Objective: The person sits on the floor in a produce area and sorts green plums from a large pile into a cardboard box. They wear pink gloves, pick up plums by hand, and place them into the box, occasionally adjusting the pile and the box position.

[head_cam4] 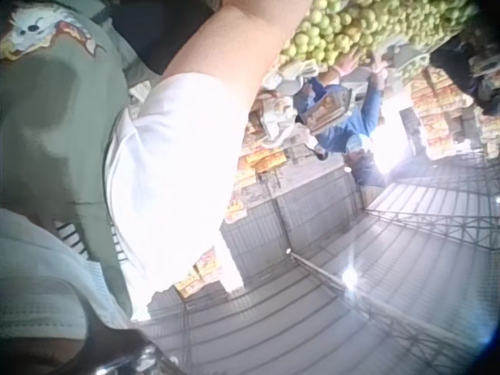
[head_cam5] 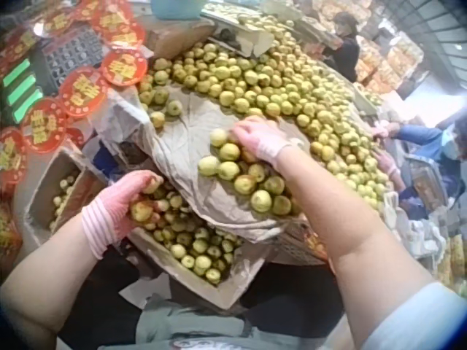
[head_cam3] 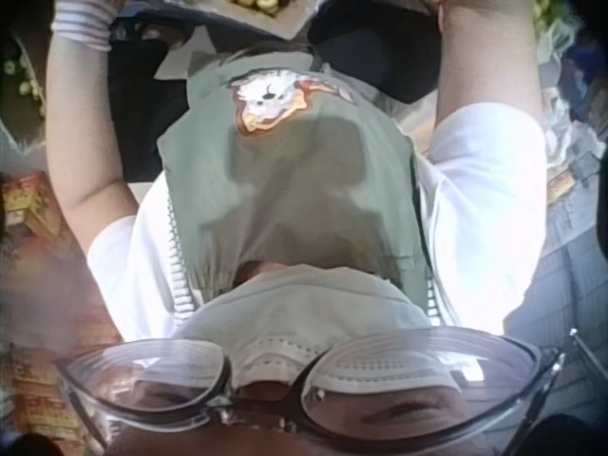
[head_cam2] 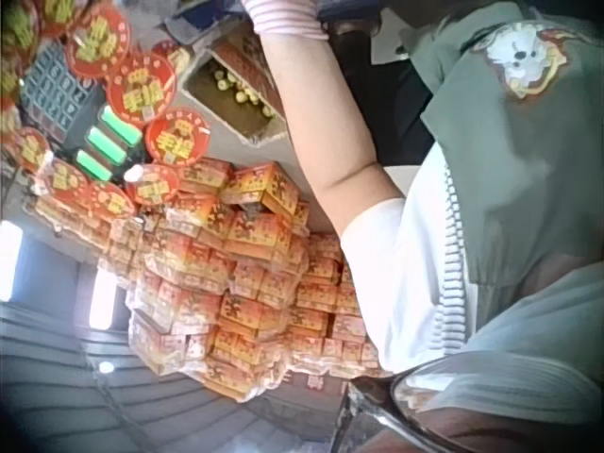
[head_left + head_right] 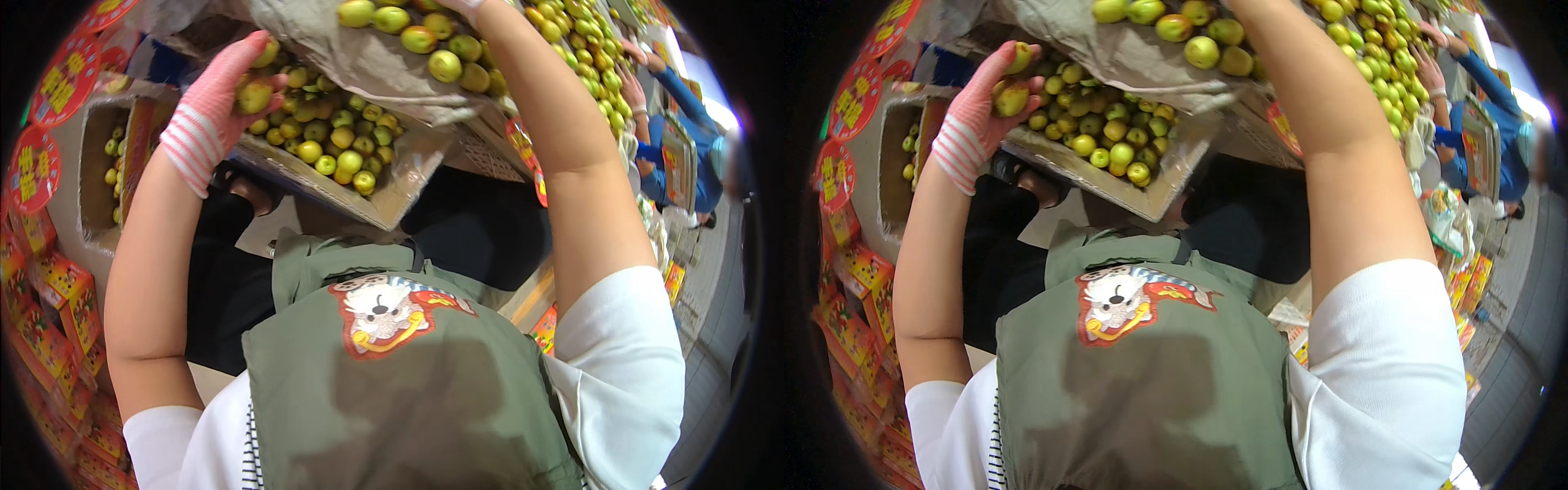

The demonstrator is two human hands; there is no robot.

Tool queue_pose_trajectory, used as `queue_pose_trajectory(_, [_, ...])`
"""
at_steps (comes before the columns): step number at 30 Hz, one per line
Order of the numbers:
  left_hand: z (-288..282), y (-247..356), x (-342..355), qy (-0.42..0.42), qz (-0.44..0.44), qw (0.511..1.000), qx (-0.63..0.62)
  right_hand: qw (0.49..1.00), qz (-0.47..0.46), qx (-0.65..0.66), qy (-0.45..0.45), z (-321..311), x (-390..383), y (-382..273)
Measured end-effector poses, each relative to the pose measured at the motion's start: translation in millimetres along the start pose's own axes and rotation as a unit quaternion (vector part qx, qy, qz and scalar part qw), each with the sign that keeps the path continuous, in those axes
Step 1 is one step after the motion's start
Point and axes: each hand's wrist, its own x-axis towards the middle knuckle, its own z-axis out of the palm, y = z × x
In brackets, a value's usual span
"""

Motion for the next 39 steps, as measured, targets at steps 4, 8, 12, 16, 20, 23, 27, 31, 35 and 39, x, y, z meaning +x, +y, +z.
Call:
queue_pose_trajectory(4, [-1, -7, 6, 0.006, -0.024, 1.0, 0.012, 0.999, 0.019, 0.02, -0.037, -10, -38, -35])
queue_pose_trajectory(8, [0, -14, 11, 0.028, -0.029, 0.999, 0.035, 0.996, -0.042, 0.07, -0.041, 3, -60, -44])
queue_pose_trajectory(12, [0, -12, 13, 0.023, -0.033, 0.999, 0.027, 0.958, -0.206, 0.199, -0.006, -7, -86, -37])
queue_pose_trajectory(16, [1, -13, 9, 0.009, -0.027, 0.999, 0.017, 0.975, -0.105, 0.19, 0.045, -27, -86, 28])
queue_pose_trajectory(20, [-4, -12, 9, -0.001, -0.027, 1.0, 0.012, 0.982, 0.123, 0.143, -0.025, -32, -102, 77])
queue_pose_trajectory(23, [-1, -11, 7, -0.003, -0.02, 1.0, 0.019, 0.982, 0.13, 0.134, 0.009, 6, -103, 116])
queue_pose_trajectory(27, [-6, -11, 6, 0.0, -0.016, 1.0, 0.002, 0.981, 0.123, 0.147, -0.022, 11, -96, 68])
queue_pose_trajectory(31, [-7, -12, 10, -0.008, -0.029, 1.0, 0.001, 0.978, 0.146, 0.133, -0.073, 9, -103, -3])
queue_pose_trajectory(35, [-12, -7, 12, -0.004, -0.036, 0.999, 0.006, 0.977, -0.008, 0.193, -0.093, -16, -119, -41])
queue_pose_trajectory(39, [-22, -2, 14, -0.011, -0.033, 0.999, 0.004, 0.985, 0.012, 0.155, -0.074, -49, -129, 2])
